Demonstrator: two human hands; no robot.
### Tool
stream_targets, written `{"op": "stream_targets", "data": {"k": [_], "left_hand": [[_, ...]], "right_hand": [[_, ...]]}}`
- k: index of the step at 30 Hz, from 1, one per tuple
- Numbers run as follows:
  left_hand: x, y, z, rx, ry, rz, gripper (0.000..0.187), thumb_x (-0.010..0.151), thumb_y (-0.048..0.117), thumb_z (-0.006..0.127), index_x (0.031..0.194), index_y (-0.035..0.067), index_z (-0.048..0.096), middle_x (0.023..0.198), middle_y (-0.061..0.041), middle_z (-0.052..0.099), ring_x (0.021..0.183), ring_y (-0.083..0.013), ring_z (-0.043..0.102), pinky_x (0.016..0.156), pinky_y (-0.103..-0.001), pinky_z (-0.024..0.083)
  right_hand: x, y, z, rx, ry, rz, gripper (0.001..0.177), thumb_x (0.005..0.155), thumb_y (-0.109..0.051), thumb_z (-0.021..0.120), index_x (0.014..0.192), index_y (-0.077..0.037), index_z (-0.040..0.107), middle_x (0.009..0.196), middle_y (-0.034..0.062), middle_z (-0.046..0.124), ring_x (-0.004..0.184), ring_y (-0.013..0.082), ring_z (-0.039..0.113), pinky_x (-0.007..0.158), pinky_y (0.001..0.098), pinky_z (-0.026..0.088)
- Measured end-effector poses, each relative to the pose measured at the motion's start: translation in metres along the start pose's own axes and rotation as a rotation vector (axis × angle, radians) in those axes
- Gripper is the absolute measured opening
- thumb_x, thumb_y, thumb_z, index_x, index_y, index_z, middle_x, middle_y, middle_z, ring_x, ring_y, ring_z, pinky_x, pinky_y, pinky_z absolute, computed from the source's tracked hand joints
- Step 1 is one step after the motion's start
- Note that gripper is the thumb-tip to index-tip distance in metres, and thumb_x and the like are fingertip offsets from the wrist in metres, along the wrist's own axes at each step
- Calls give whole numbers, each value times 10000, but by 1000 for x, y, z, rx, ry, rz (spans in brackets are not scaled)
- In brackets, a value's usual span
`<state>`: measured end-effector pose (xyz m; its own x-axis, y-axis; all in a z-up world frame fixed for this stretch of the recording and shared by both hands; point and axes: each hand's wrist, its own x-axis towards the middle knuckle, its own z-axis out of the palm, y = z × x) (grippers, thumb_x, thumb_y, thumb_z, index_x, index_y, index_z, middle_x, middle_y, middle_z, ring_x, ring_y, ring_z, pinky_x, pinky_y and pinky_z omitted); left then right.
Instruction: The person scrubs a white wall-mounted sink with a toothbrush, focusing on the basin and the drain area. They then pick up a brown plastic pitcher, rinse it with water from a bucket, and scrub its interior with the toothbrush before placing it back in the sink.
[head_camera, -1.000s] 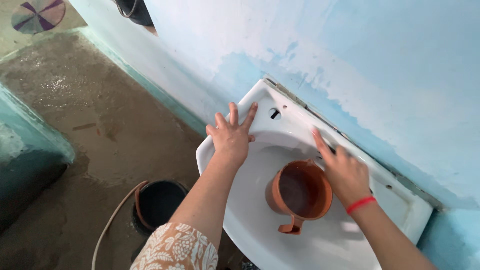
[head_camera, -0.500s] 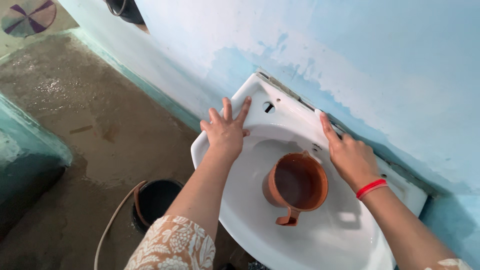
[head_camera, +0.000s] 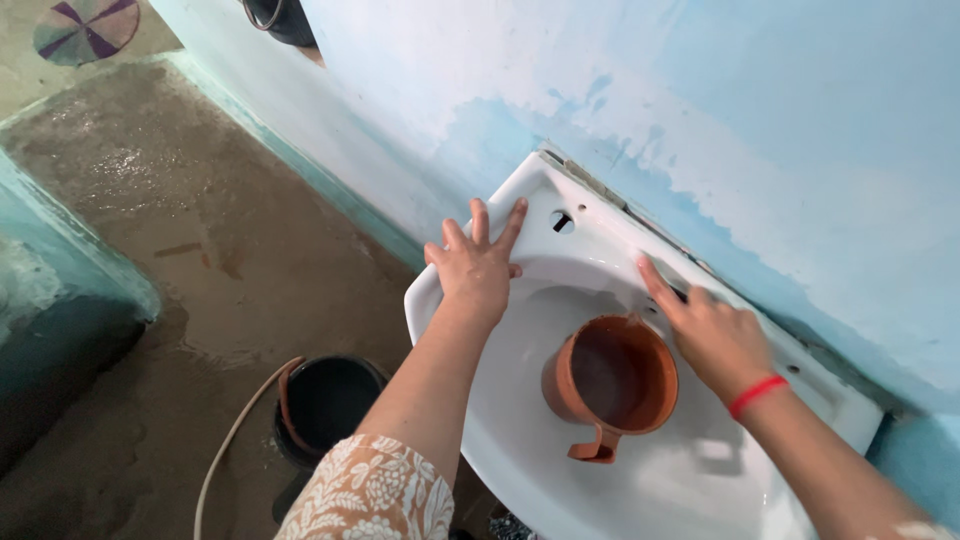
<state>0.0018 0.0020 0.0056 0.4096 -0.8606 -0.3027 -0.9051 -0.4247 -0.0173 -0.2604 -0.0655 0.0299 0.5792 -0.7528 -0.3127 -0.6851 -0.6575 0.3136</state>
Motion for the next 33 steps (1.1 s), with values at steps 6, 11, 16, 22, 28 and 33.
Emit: {"op": "stream_targets", "data": {"k": [6,11,16,22,28,33], "left_hand": [[-1,-1,4,-9,23,21,848,972,520,603,1607,519,40,1622,-74,153,1134,-343,413,849,-539,446],[0,0,7,-21,57,20,849,949,526,620,1598,524,72,1612,-70,158,1147,-346,400,846,-566,435],[2,0,13,-40,100,26,847,939,521,627,1597,528,93,1619,-76,172,1156,-339,403,898,-554,412],[6,6,24,4,65,2,857,986,419,579,1611,467,-5,1672,-148,-18,1461,-425,152,1029,-714,289],[1,43,36,342,283,198,1051,885,170,665,1690,367,19,1731,-94,3,1571,-397,-23,1209,-686,104],[-19,92,13,45,40,261,1062,893,115,676,1625,464,-10,1730,-51,-54,1551,-462,-21,1134,-772,157]], "right_hand": [[34,-19,5,33,214,-65,963,867,-57,584,1674,-338,139,877,146,670,626,291,714,520,391,574],[-9,5,22,39,152,54,901,898,-99,569,1630,-461,189,835,94,672,609,289,707,509,406,565],[-52,19,46,24,108,200,885,910,-111,551,1610,-523,200,913,103,694,561,283,707,485,436,561],[-35,16,45,188,89,185,928,889,-72,529,1627,-491,153,1025,161,689,709,345,726,580,501,584],[-49,10,42,268,182,211,916,927,-18,526,1622,-506,182,1008,164,682,737,368,710,627,515,578],[-110,17,48,276,-48,467,908,922,-79,534,1640,-444,114,989,158,659,728,358,719,614,488,605]]}}
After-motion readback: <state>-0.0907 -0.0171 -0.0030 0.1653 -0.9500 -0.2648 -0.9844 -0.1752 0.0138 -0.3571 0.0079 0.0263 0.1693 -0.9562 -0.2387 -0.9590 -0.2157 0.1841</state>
